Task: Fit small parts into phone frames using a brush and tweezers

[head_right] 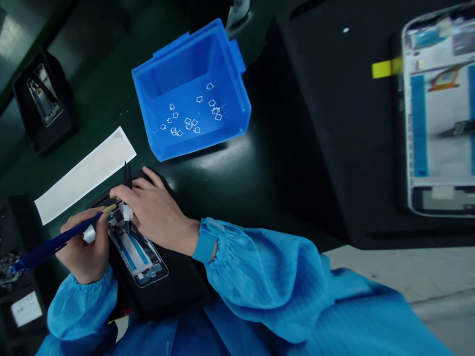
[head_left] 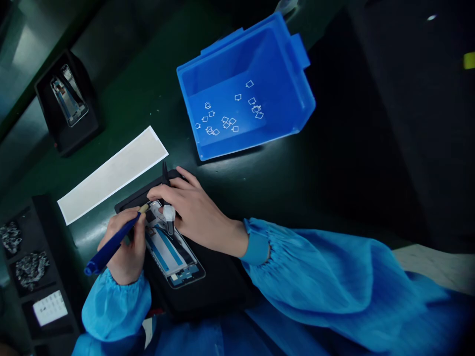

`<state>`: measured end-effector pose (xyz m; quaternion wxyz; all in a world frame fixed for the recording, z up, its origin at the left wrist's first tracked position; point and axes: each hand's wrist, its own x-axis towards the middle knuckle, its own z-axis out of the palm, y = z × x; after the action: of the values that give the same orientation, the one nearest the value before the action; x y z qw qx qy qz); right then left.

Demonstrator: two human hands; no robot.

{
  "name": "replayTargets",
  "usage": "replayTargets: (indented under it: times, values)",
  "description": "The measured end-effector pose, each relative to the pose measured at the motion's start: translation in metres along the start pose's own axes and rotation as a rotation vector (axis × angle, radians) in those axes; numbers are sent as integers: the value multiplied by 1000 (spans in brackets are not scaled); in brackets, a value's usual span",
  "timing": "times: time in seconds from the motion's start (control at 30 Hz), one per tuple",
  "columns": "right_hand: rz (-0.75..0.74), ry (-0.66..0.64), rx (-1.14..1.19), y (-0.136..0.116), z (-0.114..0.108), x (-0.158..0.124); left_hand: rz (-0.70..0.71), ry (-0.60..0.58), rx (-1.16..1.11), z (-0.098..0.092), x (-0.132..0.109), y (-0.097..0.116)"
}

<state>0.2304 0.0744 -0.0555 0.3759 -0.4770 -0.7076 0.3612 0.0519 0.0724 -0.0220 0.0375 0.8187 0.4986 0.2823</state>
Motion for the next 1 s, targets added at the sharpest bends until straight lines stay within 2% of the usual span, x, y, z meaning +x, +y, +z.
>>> replayTargets:
  times: [0.2,0.4,0.53,0.73,1.0]
  values:
    - [-2,-2,-1,0,0,0,-14,27,0,2,-3,-1]
    - [3,9,-4,-1,0,0,-195,95,-118,8,-13,-9]
    - [4,-1,-4,-1,-1,0,-143,135,-155,9,-13,-9]
    - [1,-1,-9,0,1,0,-41,122,-152,7,-8,-7]
    - [0,-2,-12,0,1,0,-24,84,-149,5,-6,-7]
